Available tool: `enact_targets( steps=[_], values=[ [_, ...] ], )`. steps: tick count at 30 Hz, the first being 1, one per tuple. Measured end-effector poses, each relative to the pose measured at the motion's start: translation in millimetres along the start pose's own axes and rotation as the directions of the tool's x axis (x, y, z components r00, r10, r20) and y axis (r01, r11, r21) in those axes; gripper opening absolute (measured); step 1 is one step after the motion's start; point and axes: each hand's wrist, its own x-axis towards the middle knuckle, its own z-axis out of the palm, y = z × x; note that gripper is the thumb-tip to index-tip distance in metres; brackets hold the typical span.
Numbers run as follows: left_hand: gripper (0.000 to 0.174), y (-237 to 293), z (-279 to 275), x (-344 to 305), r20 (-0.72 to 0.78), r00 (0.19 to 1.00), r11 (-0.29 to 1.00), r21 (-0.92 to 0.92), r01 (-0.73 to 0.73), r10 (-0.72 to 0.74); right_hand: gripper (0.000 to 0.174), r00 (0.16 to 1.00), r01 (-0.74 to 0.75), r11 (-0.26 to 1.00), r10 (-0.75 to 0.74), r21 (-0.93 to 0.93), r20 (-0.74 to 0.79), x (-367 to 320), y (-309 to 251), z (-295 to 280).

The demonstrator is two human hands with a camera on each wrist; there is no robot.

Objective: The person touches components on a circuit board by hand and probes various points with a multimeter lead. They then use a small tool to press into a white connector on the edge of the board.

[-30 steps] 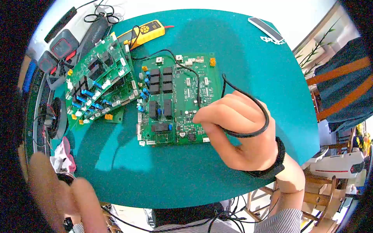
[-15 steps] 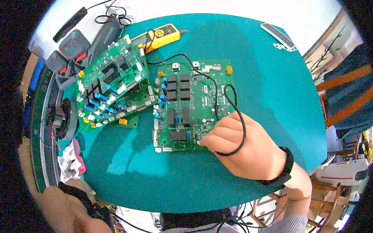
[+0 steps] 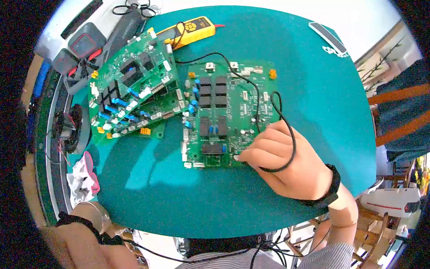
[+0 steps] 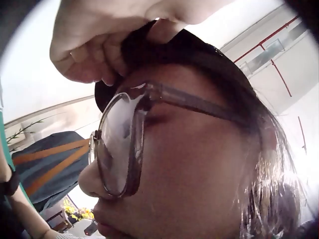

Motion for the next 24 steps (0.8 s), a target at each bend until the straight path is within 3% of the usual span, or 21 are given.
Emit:
enact_targets(
  steps=[15,24],
  values=[
    [0.029,5,-38,16,-0.018,0.999,0.994,0.101,0.050,-0.048,0.036,0.993,-0.051,0.995,0.042,0.082,0.108,1,8,-6],
    [0.031,8,-36,15,-0.061,0.992,0.993,0.041,0.111,-0.108,0.044,0.992,-0.054,0.994,0.042,0.098,0.123,-2,11,-4]
  ],
)
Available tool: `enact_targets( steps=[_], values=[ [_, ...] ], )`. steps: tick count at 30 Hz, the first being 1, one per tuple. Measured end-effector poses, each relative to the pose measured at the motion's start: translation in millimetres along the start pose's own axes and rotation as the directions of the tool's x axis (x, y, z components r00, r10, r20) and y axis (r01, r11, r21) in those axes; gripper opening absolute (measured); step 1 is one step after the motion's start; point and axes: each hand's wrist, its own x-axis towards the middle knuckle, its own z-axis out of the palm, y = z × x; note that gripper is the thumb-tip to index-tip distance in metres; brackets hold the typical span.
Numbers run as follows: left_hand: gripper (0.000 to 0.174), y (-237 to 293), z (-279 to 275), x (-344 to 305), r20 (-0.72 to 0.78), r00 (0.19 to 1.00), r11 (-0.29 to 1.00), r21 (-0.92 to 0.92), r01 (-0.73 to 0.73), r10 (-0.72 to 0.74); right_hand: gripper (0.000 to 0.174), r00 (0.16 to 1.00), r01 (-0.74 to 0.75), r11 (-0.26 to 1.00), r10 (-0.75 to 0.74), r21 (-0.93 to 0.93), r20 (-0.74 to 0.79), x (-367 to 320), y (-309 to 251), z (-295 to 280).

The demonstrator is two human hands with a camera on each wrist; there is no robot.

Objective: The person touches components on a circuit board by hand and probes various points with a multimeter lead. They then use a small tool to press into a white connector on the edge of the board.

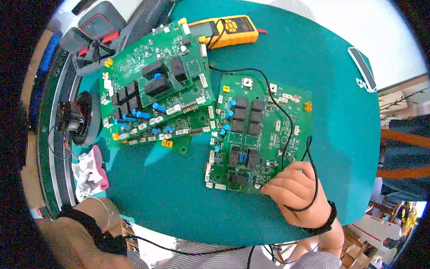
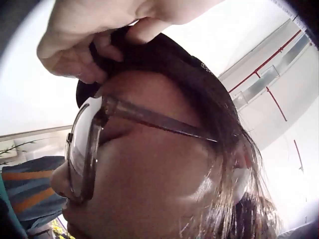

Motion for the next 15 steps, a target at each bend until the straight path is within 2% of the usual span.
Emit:
enact_targets(
  steps=[15],
  values=[
    [0.034,1.6,-0.2,-5.1,-0.109,0.993,0.992,-0.124,0.022,-0.036,0.040,1.000,-0.020,0.998,0.020,0.061,0.004,4.2,4.2,0.0]
  ],
)
